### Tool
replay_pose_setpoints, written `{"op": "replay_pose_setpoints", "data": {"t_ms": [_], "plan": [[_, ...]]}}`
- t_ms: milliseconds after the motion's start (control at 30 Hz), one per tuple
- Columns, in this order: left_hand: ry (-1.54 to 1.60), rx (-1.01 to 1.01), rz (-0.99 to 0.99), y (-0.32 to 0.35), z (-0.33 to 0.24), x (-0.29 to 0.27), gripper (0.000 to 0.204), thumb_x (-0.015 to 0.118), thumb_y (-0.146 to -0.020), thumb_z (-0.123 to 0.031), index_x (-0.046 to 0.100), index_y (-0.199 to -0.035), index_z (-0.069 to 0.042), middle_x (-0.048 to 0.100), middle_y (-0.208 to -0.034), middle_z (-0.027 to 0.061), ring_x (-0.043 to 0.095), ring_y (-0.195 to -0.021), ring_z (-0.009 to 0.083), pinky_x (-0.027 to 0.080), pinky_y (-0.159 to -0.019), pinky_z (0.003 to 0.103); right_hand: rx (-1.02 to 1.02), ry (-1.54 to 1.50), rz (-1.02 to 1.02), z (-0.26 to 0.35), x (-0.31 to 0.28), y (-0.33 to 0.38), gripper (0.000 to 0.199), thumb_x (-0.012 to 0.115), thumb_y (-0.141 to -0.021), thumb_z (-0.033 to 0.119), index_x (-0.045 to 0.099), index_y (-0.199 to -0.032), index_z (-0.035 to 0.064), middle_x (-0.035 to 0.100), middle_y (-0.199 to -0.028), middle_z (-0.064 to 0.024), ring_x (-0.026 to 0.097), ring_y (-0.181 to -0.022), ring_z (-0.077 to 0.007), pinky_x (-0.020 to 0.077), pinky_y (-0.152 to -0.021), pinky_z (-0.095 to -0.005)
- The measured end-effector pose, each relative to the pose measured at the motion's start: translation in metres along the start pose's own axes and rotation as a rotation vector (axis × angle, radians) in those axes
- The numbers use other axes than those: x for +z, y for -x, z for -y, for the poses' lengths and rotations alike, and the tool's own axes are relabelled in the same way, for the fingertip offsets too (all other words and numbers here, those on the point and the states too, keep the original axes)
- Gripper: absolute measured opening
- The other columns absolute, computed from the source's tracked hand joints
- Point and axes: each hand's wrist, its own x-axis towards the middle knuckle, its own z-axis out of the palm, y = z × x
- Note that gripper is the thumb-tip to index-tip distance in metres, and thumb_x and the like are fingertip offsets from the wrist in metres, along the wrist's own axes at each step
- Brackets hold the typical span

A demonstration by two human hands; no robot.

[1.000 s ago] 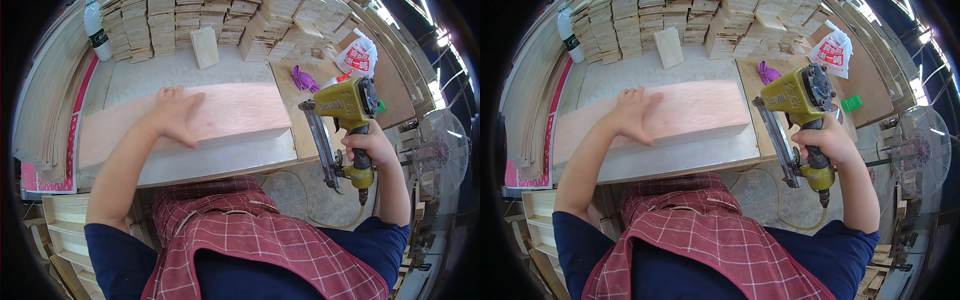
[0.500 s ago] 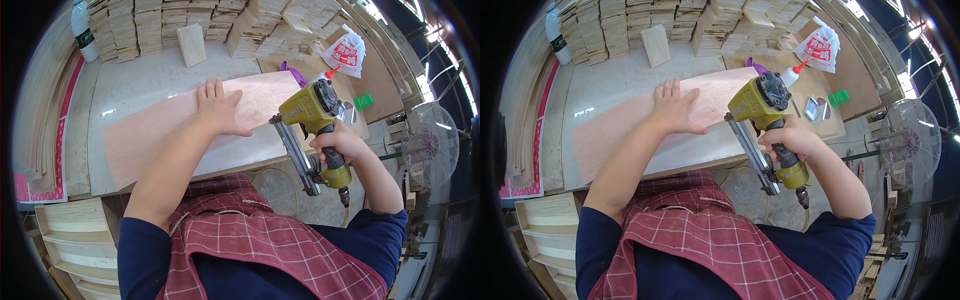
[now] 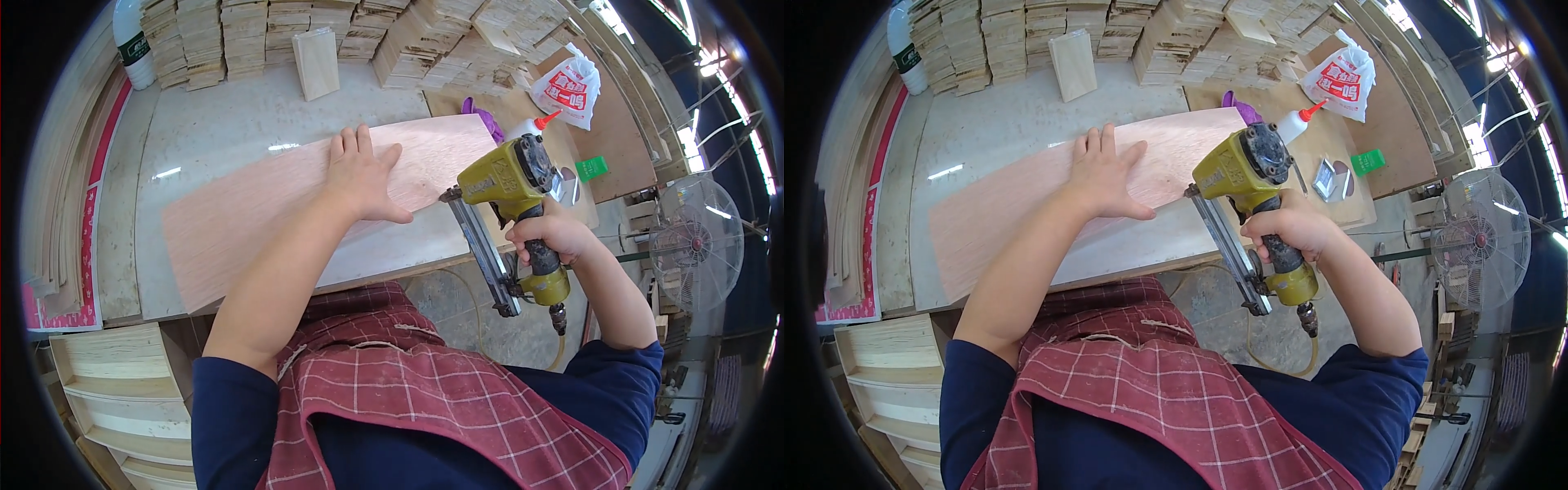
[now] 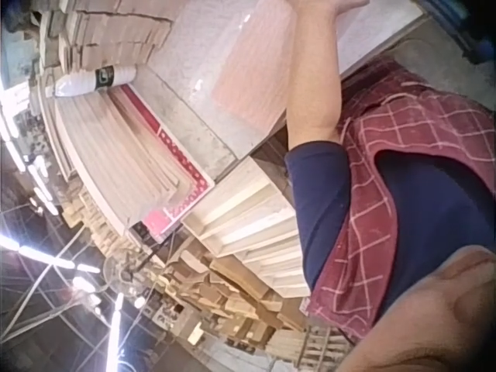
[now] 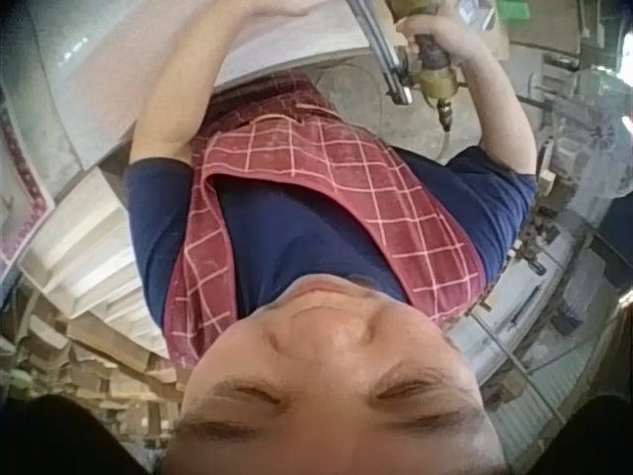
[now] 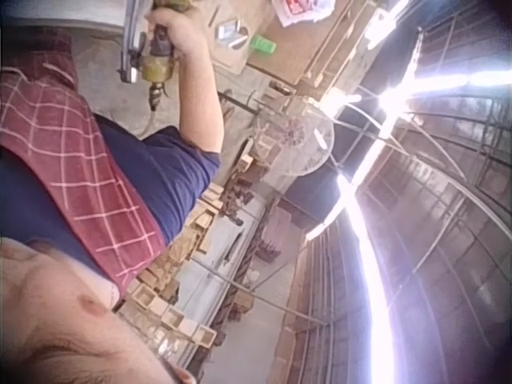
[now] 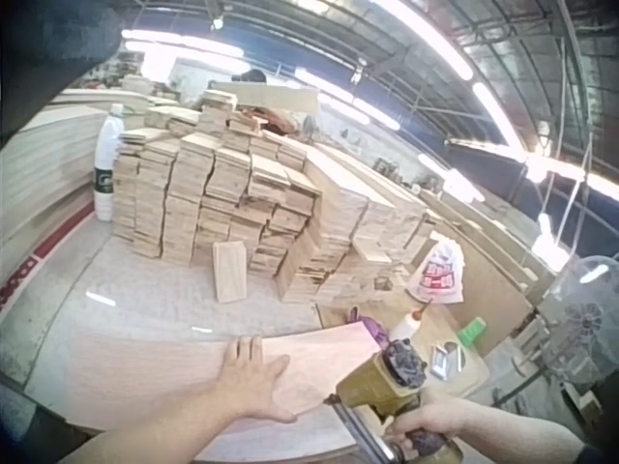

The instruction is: Assemble wooden boxes by applying wood glue and using a pneumatic nail gun to join slats.

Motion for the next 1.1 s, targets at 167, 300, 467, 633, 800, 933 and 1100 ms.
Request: {"op": "replay_pose_setpoints", "data": {"t_ms": [167, 300, 467, 633, 800, 933, 1100], "plan": [[0.016, 0.003, 0.011, 0.0, 0.002, 0.0, 0.103, 0.066, -0.047, -0.064, 0.035, -0.133, -0.018, 0.02, -0.135, 0.0302, 0.019, -0.124, 0.0452, 0.012, -0.103, 0.047, 0.011, 0.019, 0.014, 0.005, 0.002, -0.001, 0.013, 0.062, -0.063, 0.004, 0.055, -0.071, -0.005, 0.054, -0.056, -0.0089, 0.053, -0.045, -0.015, 0.045, -0.042, -0.0278], [0.024, 0.003, 0.01, 0.002, 0.01, 0.005, 0.107, 0.066, -0.046, -0.066, 0.031, -0.135, -0.018, 0.016, -0.138, 0.0301, 0.014, -0.127, 0.0455, 0.01, -0.103, 0.05, -0.068, 0.03, -0.016, 0.025, 0.001, -0.002, 0.012, 0.063, -0.066, 0.005, 0.055, -0.067, -0.004, 0.054, -0.055, -0.0085, 0.053, -0.044, -0.0146, 0.0454, -0.041, -0.0274], [0.024, 0.011, 0.09, 0.017, 0.026, -0.008, 0.109, 0.067, -0.047, -0.065, 0.026, -0.137, -0.019, 0.012, -0.14, 0.0284, 0.009, -0.13, 0.0437, 0.008, -0.104, 0.053, -0.15, 0.118, 0.001, 0.056, -0.007, -0.03, 0.013, 0.062, -0.068, 0.007, 0.055, -0.068, -0.0042, 0.053, -0.054, -0.0076, 0.052, -0.043, -0.0141, 0.0459, -0.041, -0.0278], [0.09, 0.016, 0.027, 0.019, 0.029, 0.0, 0.108, 0.069, -0.046, -0.061, 0.028, -0.136, -0.018, 0.016, -0.138, 0.029, 0.013, -0.128, 0.0449, 0.009, -0.103, 0.053, -0.142, 0.146, -0.011, 0.083, 0.008, -0.062, 0.014, 0.063, -0.066, 0.009, 0.056, -0.071, -0.0015, 0.053, -0.056, -0.0061, 0.052, -0.046, -0.0129, 0.0466, -0.042, -0.0283], [0.098, 0.046, -0.033, 0.019, 0.029, 0.004, 0.105, 0.071, -0.046, -0.057, 0.032, -0.134, -0.015, 0.021, -0.135, 0.0306, 0.018, -0.125, 0.0456, 0.01, -0.102, 0.053, -0.098, 0.173, 0.033, 0.088, 0.01, -0.091, 0.019, 0.063, -0.067, 0.007, 0.051, -0.078, -0.0022, 0.053, -0.057, -0.0068, 0.053, -0.045, -0.0134, 0.0474, -0.04, -0.0286], [0.113, 0.057, -0.051, 0.018, 0.031, 0.006, 0.104, 0.071, -0.046, -0.056, 0.033, -0.133, -0.014, 0.023, -0.134, 0.0313, 0.019, -0.125, 0.0453, 0.011, -0.102, 0.051, -0.085, 0.19, 0.026, 0.091, 0.012, -0.096, 0.016, 0.063, -0.067, 0.008, 0.052, -0.076, -0.0011, 0.053, -0.058, -0.0064, 0.053, -0.046, -0.0132, 0.0477, -0.041, -0.0278], [0.122, 0.059, -0.051, 0.016, 0.032, 0.004, 0.103, 0.071, -0.046, -0.056, 0.034, -0.132, -0.013, 0.023, -0.133, 0.0313, 0.02, -0.124, 0.0451, 0.012, -0.103, 0.05, -0.032, 0.188, 0.032, 0.091, 0.009, -0.1, 0.013, 0.064, -0.066, 0.009, 0.054, -0.069, 0.0013, 0.053, -0.058, -0.006, 0.053, -0.047, -0.0142, 0.0489, -0.044, -0.0298]]}}
